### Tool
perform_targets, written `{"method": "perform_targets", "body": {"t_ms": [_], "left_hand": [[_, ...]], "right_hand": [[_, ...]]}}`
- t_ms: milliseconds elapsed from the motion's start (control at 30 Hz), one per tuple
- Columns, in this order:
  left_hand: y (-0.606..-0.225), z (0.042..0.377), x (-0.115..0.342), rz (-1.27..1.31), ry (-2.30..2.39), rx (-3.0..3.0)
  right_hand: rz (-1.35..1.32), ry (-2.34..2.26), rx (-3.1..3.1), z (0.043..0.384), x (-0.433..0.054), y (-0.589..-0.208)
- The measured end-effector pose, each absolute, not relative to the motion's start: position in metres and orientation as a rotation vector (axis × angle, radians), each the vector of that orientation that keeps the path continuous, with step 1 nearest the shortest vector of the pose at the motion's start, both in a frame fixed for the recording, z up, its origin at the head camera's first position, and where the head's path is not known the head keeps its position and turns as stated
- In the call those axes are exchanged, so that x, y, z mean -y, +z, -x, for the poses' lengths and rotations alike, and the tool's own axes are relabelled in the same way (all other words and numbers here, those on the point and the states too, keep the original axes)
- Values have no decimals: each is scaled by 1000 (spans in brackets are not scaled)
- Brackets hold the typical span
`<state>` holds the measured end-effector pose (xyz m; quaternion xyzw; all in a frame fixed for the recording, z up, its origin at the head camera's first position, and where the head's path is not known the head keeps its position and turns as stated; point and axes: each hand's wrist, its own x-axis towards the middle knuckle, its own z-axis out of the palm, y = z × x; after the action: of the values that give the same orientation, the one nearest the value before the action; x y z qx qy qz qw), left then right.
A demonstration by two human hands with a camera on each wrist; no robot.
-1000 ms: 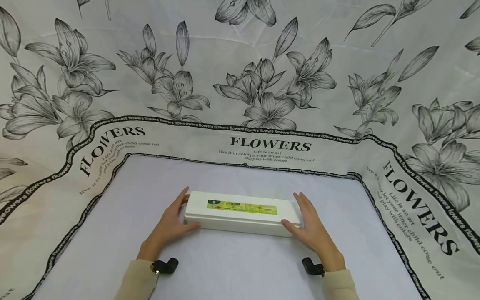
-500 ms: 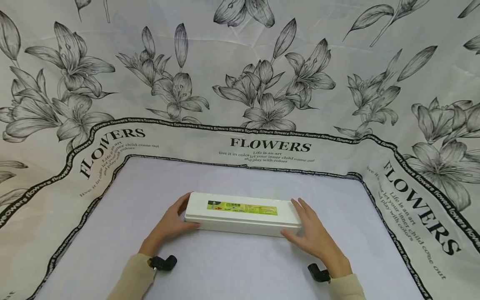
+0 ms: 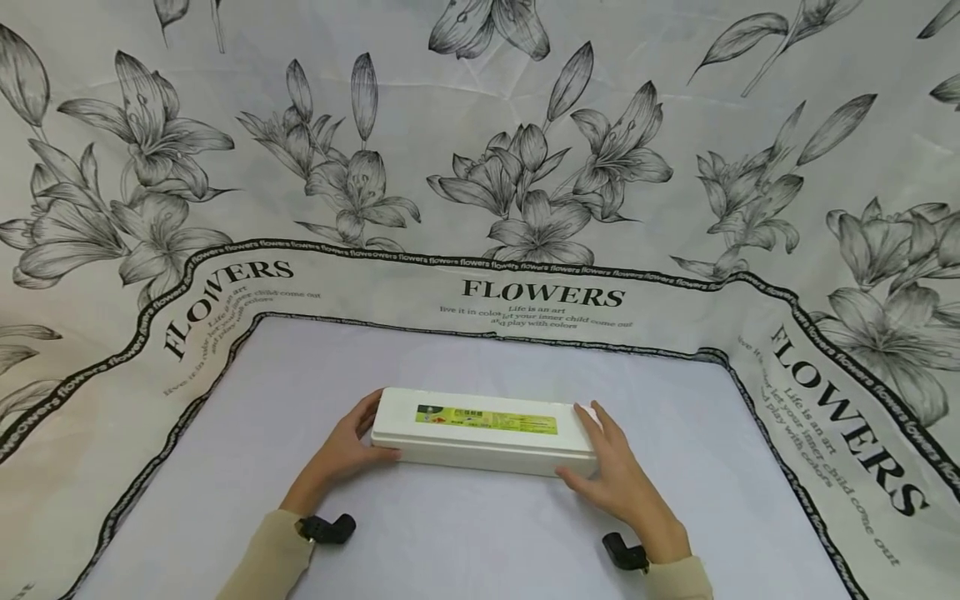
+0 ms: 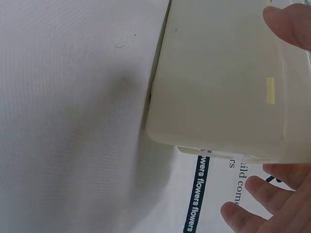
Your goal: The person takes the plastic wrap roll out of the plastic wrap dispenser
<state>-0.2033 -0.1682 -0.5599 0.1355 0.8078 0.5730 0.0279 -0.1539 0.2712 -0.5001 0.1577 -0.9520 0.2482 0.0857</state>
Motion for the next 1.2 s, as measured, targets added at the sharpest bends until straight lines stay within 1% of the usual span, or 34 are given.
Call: {"method": "perform_targets", "body": {"t_ms": [300, 700, 1200], "left_hand": [[-559, 200, 173, -374, 1794, -2455], [-560, 202, 170, -428, 1813, -2463], [-559, 200, 168, -390, 1778, -2477]], "right_hand": [[-509, 680, 2855, 158, -264, -493], [-564, 649, 2887, 168, -263, -486], [-482, 667, 2973, 171, -257, -482]]}}
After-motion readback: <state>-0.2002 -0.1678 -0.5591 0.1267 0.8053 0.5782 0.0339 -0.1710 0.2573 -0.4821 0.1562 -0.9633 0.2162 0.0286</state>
